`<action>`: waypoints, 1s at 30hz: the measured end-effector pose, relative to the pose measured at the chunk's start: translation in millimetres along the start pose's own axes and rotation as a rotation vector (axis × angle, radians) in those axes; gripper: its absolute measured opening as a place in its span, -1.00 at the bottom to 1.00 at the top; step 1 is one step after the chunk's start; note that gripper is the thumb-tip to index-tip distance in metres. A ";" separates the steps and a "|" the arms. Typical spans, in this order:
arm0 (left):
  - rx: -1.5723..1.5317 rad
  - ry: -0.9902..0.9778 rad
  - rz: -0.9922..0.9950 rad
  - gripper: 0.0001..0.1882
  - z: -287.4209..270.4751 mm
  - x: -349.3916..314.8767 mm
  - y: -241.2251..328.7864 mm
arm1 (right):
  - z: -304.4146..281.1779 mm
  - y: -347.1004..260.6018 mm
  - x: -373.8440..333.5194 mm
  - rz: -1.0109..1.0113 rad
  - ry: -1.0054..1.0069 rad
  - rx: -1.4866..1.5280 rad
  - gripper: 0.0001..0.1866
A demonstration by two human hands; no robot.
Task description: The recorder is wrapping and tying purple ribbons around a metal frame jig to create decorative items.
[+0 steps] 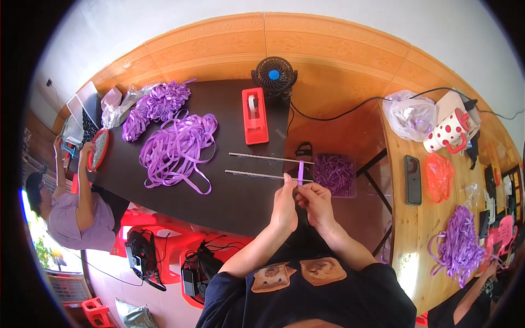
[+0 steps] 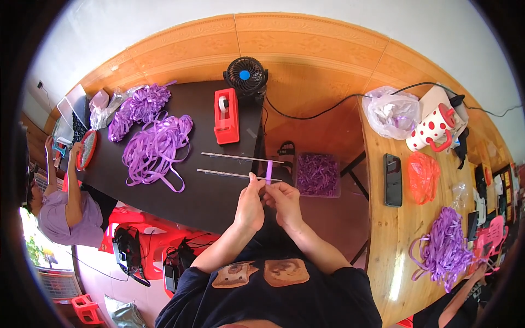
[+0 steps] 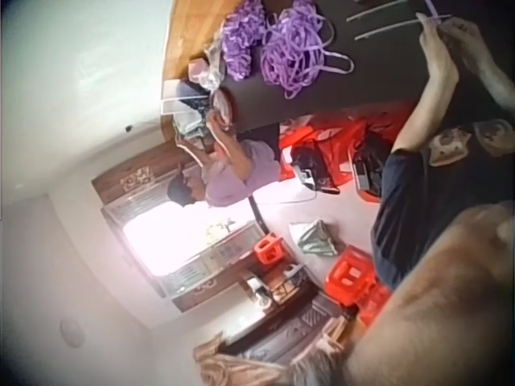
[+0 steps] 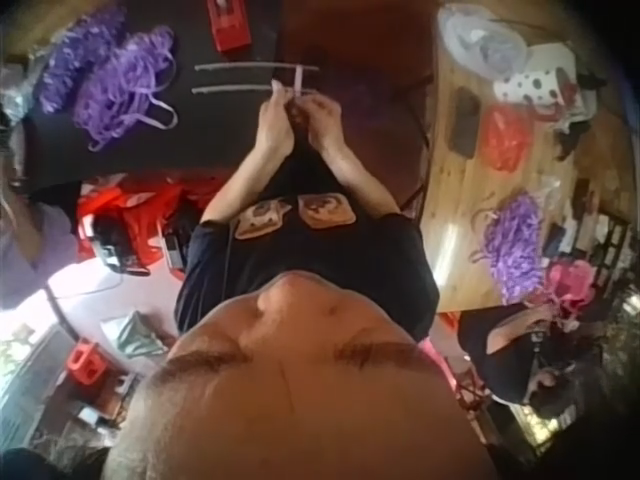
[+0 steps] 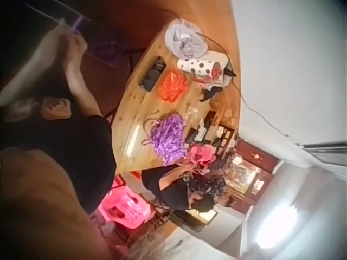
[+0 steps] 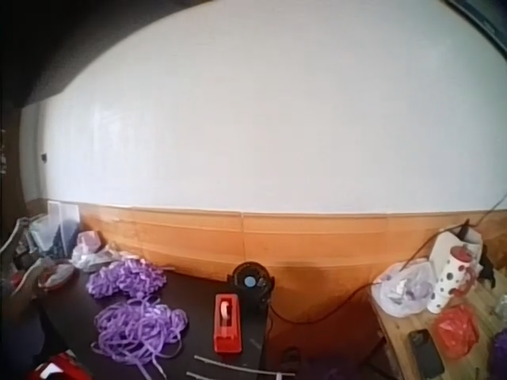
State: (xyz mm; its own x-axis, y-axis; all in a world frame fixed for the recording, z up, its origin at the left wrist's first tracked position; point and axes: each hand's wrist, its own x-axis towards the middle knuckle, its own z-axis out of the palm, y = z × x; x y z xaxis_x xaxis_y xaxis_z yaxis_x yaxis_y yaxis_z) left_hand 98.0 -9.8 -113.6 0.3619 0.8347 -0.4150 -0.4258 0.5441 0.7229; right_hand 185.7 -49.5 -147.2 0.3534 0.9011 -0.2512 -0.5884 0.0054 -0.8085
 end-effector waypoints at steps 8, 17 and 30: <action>-0.033 -0.178 -0.231 -0.40 -7.5 2.4 25.7 | -0.3 -0.7 0.2 -0.025 -0.011 -0.002 -0.87; -0.098 -0.257 -0.336 -0.32 -16.2 0.7 34.3 | -3.6 -24.0 -5.6 -0.413 0.182 -0.397 -0.89; -0.071 -0.281 -0.357 -0.23 -20.3 3.0 29.0 | 106.4 -62.5 144.5 -0.315 -0.252 -0.621 -0.78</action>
State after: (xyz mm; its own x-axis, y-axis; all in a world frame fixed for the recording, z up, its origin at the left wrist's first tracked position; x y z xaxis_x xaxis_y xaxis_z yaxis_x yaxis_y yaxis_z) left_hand 69.9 10.2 -105.1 0.7030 0.5438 -0.4584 -0.2860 0.8063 0.5178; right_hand 196.2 126.6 -76.2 0.2161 0.9700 0.1113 0.0597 0.1007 -0.9931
